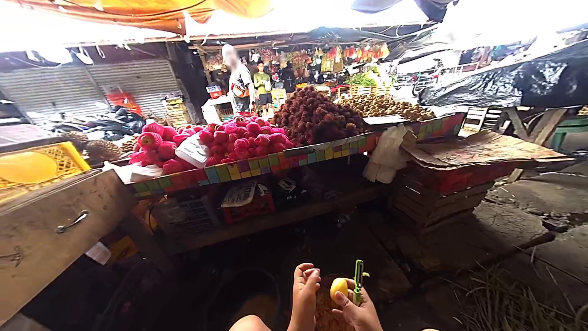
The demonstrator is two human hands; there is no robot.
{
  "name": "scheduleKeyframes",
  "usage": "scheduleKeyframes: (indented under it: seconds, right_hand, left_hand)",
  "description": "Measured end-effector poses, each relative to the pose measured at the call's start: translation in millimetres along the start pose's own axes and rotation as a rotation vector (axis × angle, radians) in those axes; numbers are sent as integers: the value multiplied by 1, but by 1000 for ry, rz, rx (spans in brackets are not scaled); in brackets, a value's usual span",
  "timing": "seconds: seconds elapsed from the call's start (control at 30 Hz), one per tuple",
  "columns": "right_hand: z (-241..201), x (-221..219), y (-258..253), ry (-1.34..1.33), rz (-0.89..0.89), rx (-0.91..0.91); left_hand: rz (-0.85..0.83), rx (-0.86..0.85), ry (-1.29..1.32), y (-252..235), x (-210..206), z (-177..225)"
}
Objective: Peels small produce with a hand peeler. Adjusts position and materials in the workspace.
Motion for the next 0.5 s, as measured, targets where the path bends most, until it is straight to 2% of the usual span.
scheduleKeyframes:
  seconds: [0.1, 0.17, 0.27, 0.33, 0.43, 0.5]
  right_hand:
    - [-4, 10, -8, 163, 26, 179]
    - [-3, 13, -13, 281, 39, 310]
    - [0, 9, -10, 437, 10, 389]
    - [1, 3, -4, 472, -88, 389]
    - [2, -4, 0, 447, -248, 410]
    - [0, -5, -3, 443, -266, 414]
  left_hand:
    - [-277, 18, -123, 15, -14, 0]
    - [-377, 33, -117, 22, -24, -5]
    - [-315, -13, -70, 24, -24, -11]
    - [-276, 9, 14, 22, -20, -10]
    - [-206, 150, 190, 16, -11, -10]
    - [-151, 302, 339, 12, -6, -12]
Point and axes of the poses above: each hand's wrist, its own y-axis away from the middle knuckle, its own x-axis out of the back of the hand, z = x × y, the point moved 5 cm from there along -y, towards the middle knuckle, and after that the axes turned 14 degrees about -y, right-handed, at the moved point
